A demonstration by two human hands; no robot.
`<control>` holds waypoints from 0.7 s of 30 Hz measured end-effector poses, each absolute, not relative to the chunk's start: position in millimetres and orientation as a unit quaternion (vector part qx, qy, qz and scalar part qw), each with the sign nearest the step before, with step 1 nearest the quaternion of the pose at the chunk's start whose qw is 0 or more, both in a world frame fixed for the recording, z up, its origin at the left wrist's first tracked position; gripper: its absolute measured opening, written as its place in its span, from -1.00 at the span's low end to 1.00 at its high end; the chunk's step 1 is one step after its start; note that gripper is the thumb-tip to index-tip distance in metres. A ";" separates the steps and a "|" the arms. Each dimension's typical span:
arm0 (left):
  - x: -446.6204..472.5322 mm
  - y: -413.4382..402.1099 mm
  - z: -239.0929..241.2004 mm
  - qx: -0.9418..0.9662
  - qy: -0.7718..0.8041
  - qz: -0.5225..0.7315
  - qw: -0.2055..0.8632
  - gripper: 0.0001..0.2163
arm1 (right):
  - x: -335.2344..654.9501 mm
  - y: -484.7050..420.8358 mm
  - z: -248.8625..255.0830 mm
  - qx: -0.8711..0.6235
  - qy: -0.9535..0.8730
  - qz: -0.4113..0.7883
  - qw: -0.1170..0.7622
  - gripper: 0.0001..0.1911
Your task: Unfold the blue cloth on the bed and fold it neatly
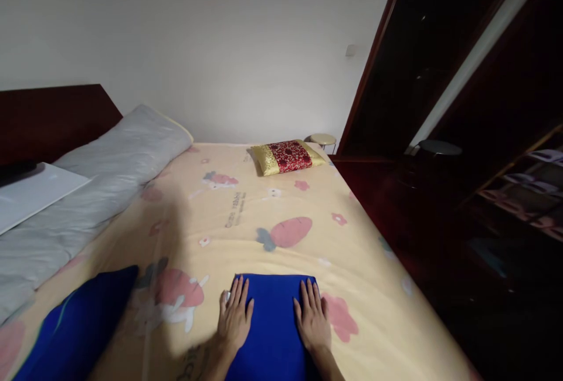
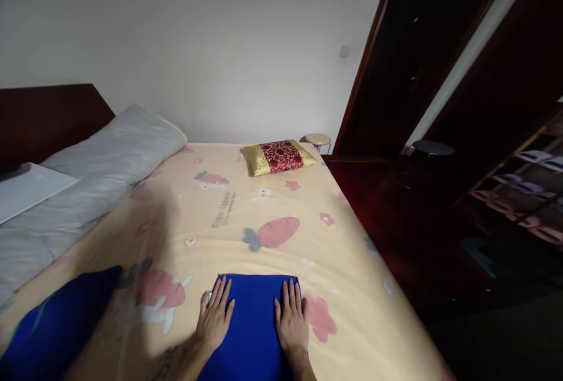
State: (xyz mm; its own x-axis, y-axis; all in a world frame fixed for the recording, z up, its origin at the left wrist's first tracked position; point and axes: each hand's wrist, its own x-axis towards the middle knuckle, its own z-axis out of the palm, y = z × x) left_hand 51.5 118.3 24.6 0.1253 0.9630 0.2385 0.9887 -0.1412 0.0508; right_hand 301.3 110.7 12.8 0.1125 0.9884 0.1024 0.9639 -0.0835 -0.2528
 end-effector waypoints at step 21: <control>73.9 32.5 28.4 -0.828 -0.549 -0.111 0.028 -0.46 | 229.1 34.5 25.5 -0.585 -0.783 0.143 0.153 -0.45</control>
State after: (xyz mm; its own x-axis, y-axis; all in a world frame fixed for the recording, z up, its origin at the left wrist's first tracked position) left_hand 73.9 32.5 28.4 0.3730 0.9029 0.2137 0.9152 -0.3959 0.0752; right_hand 229.1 34.5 25.5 -0.2685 0.9606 0.0723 0.8729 0.2744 -0.4034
